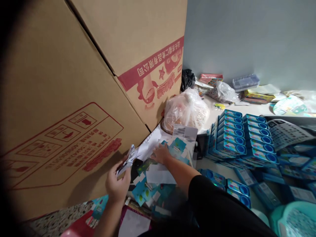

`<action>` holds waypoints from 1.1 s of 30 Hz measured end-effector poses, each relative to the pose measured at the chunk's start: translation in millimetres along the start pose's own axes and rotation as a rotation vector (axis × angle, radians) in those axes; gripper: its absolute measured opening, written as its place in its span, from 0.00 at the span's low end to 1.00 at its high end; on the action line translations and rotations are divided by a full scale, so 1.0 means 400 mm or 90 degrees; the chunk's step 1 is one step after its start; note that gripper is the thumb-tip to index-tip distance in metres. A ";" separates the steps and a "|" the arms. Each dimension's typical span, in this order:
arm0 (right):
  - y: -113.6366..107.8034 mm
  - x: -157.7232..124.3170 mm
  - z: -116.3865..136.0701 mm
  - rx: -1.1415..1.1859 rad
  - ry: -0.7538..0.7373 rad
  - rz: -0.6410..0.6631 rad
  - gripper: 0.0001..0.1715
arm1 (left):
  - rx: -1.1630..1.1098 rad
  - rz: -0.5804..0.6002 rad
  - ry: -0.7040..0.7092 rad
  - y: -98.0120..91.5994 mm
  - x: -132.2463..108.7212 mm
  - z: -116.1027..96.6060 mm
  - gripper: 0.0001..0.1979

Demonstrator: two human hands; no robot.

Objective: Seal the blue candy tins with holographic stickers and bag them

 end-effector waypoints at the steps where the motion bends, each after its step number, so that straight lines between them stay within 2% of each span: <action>1: 0.003 -0.013 0.004 -0.001 -0.007 -0.004 0.31 | 0.015 0.018 0.027 0.016 -0.001 -0.014 0.12; 5: 0.004 -0.033 0.011 -0.008 -0.026 -0.006 0.31 | -0.028 0.136 0.165 0.117 -0.012 -0.094 0.09; 7: 0.000 -0.030 0.013 -0.009 -0.032 -0.009 0.32 | -0.037 0.177 0.156 0.172 -0.006 -0.100 0.08; 9: -0.005 -0.029 0.012 -0.010 -0.033 -0.017 0.34 | 0.018 0.225 0.073 0.237 0.009 -0.061 0.10; 12: -0.008 -0.036 0.005 -0.011 -0.024 -0.024 0.34 | 0.128 0.298 -0.069 0.323 0.028 0.027 0.17; 15: -0.005 -0.052 -0.005 -0.012 -0.023 -0.013 0.33 | 0.149 0.316 -0.098 0.373 0.041 0.068 0.17; 17: -0.004 -0.066 -0.012 -0.013 -0.027 -0.005 0.32 | 0.149 0.320 -0.095 0.391 0.036 0.080 0.16; 21: -0.012 -0.106 -0.021 -0.014 -0.031 0.000 0.29 | 0.172 0.319 -0.123 0.395 -0.002 0.107 0.13; 26: -0.043 -0.134 -0.020 0.031 -0.025 -0.016 0.24 | 0.171 0.386 -0.114 0.426 -0.026 0.101 0.07; 29: -0.116 -0.122 -0.063 0.061 0.052 -0.093 0.19 | 0.152 0.415 -0.108 0.434 -0.015 0.098 0.07; 31: -0.194 -0.122 -0.122 0.055 0.134 -0.178 0.23 | 0.135 0.429 -0.123 0.426 -0.012 0.115 0.09; 33: -0.283 -0.148 -0.206 0.043 0.257 -0.277 0.29 | 0.124 0.434 -0.159 0.409 -0.019 0.148 0.12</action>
Point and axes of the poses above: each hand's wrist, its own x-axis towards the middle knuckle, its own y-axis out of the palm, z = x × y, the point moved 10 cm from there along x, towards the middle knuckle, and after that the axes turned 14 degrees about x, right-handed, at the moved point
